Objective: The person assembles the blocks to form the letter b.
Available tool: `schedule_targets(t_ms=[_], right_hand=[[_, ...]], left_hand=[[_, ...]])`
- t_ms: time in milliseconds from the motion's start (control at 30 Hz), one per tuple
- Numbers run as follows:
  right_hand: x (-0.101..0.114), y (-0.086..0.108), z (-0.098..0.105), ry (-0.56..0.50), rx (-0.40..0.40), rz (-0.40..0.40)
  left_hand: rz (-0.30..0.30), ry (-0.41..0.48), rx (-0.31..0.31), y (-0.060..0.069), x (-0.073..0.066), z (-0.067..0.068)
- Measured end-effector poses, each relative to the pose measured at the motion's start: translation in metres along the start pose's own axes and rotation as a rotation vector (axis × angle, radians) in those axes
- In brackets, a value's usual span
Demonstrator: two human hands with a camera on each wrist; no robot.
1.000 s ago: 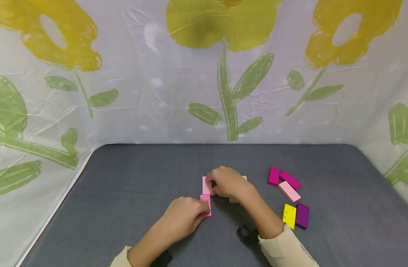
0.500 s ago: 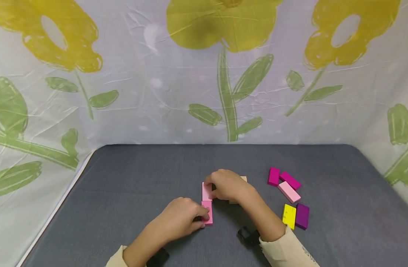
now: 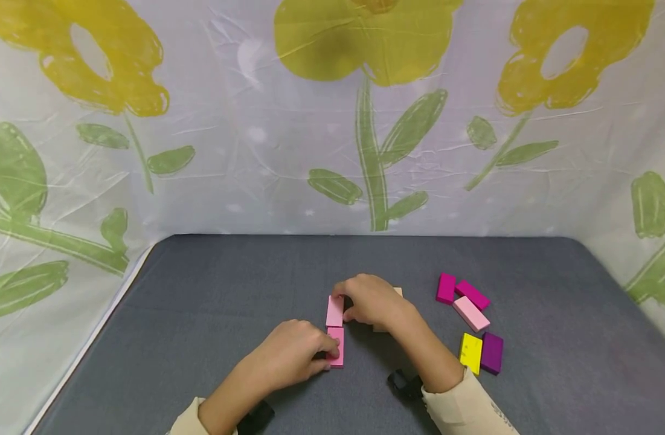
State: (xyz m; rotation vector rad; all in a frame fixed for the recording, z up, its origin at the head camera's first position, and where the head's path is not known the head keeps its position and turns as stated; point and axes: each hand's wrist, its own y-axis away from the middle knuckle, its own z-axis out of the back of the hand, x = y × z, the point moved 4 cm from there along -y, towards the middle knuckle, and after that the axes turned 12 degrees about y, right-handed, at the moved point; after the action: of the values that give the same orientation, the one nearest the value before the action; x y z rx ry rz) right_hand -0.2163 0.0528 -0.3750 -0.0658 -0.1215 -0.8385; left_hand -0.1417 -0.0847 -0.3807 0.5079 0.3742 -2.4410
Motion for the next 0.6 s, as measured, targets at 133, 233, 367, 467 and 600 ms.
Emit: schedule_targets(t_ms=[133,233,367,467,600], right_hand=[[-0.0007,0.0014,0.0008,-0.022,0.019,0.025],[-0.0004,0.0016,0.0009,-0.037,0.026,0.035],[0.0008,-0.0008,-0.0003,-0.027,0.012,0.027],[0.0005,-0.0015,-0.0005,-0.028,0.013,0.02],[-0.0005,-0.0002,0.0004,-0.044,0.031,0.014]], left_hand=[[-0.004,0.005,0.011,0.0002,0.0003,0.0008],[-0.003,0.014,0.018,0.0003,0.0004,0.0014],[-0.014,0.006,0.017,0.0013,-0.0012,0.002],[-0.019,-0.004,0.018,0.0019,-0.003,0.0021],[-0.011,-0.002,0.036,0.0019,-0.006,0.0023]])
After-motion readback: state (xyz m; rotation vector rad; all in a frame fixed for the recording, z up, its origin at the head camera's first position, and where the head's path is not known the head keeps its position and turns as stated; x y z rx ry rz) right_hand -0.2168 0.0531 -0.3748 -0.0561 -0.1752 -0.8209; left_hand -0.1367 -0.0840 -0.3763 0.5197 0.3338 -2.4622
